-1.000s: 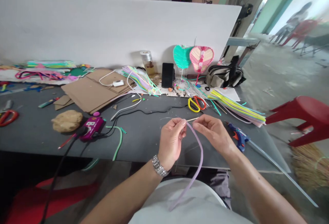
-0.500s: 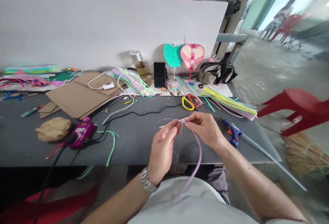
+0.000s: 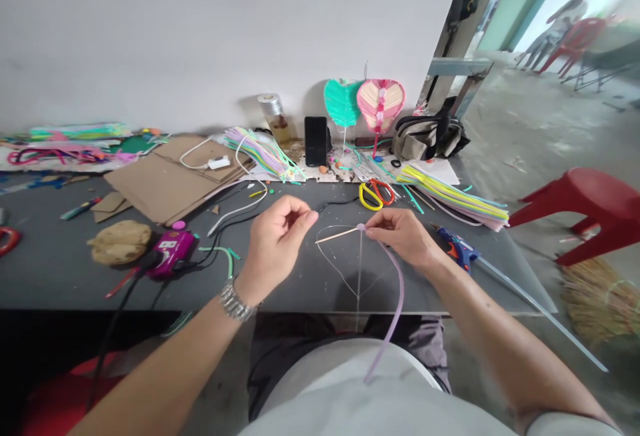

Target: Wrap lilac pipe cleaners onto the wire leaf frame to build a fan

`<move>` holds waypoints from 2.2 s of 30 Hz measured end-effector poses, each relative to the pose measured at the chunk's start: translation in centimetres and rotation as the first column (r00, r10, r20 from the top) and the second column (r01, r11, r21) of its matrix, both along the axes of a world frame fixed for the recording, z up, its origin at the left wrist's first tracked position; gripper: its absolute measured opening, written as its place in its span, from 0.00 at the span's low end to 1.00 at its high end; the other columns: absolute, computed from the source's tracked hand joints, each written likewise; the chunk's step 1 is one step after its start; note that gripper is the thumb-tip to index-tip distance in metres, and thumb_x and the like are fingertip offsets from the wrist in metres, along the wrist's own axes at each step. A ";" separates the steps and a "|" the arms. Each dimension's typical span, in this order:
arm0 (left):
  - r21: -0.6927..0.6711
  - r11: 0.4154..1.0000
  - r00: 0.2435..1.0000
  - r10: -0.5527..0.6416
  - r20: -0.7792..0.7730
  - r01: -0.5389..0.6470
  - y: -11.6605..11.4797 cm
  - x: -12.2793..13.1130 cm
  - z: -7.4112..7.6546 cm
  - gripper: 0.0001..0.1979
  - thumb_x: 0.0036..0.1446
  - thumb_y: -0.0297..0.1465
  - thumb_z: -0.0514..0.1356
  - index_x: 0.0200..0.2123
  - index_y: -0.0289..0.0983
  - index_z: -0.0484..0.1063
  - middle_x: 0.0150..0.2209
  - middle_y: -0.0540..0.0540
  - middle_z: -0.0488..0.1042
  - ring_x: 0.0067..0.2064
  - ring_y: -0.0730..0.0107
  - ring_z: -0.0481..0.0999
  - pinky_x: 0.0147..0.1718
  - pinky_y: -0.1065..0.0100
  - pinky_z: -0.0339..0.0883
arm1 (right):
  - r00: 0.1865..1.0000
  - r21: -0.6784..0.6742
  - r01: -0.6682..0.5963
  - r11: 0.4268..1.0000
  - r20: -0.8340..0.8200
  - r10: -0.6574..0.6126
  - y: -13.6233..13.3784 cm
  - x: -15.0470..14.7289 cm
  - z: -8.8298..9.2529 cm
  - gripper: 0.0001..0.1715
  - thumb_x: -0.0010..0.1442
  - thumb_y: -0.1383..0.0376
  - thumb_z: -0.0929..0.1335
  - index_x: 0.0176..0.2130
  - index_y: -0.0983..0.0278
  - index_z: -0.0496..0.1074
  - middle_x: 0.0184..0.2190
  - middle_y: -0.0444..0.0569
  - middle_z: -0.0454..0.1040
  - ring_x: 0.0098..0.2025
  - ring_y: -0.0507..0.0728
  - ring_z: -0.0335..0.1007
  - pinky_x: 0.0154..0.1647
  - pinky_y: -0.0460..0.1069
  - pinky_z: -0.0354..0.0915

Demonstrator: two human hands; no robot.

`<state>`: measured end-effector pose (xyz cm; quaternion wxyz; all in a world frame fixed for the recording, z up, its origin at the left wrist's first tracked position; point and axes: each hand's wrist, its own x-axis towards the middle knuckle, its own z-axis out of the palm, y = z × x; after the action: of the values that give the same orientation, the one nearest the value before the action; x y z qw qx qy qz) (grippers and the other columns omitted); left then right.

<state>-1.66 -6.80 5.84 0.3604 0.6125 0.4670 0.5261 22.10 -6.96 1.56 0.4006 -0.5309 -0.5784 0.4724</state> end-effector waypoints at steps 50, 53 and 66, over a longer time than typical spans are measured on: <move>-0.502 0.776 0.893 -0.449 -0.017 0.381 5.6 0.6 -3.7 0.05 0.47 0.31 0.65 0.25 0.35 0.76 0.21 0.49 0.72 0.23 0.75 0.67 0.22 0.71 0.57 | 0.898 0.444 0.238 0.864 0.238 -0.369 -2.1 -0.6 0.6 0.07 0.58 0.61 0.71 0.34 0.63 0.75 0.32 0.47 0.78 0.34 0.55 0.71 0.36 0.49 0.64; -0.496 0.794 0.925 -0.376 0.054 0.351 5.0 -0.4 -4.0 0.06 0.47 0.32 0.66 0.25 0.35 0.77 0.22 0.49 0.73 0.23 0.75 0.67 0.24 0.71 0.59 | 0.889 0.396 0.192 0.898 0.318 -0.330 -3.2 -0.6 0.4 0.09 0.61 0.59 0.70 0.33 0.62 0.76 0.28 0.45 0.76 0.30 0.53 0.68 0.31 0.48 0.61; -0.466 0.855 0.941 -0.068 0.331 0.226 1.1 -1.0 -8.5 0.08 0.46 0.33 0.70 0.26 0.34 0.76 0.21 0.51 0.71 0.24 0.78 0.65 0.23 0.73 0.54 | 0.962 0.094 0.054 0.994 0.263 -0.077 -3.9 -2.2 -0.3 0.15 0.62 0.57 0.69 0.29 0.63 0.76 0.18 0.41 0.66 0.22 0.50 0.54 0.24 0.47 0.52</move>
<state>-2.65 -5.68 -2.64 0.6127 0.4452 0.4772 0.4458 19.87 -10.82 1.29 0.3573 -0.5906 -0.6288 0.3579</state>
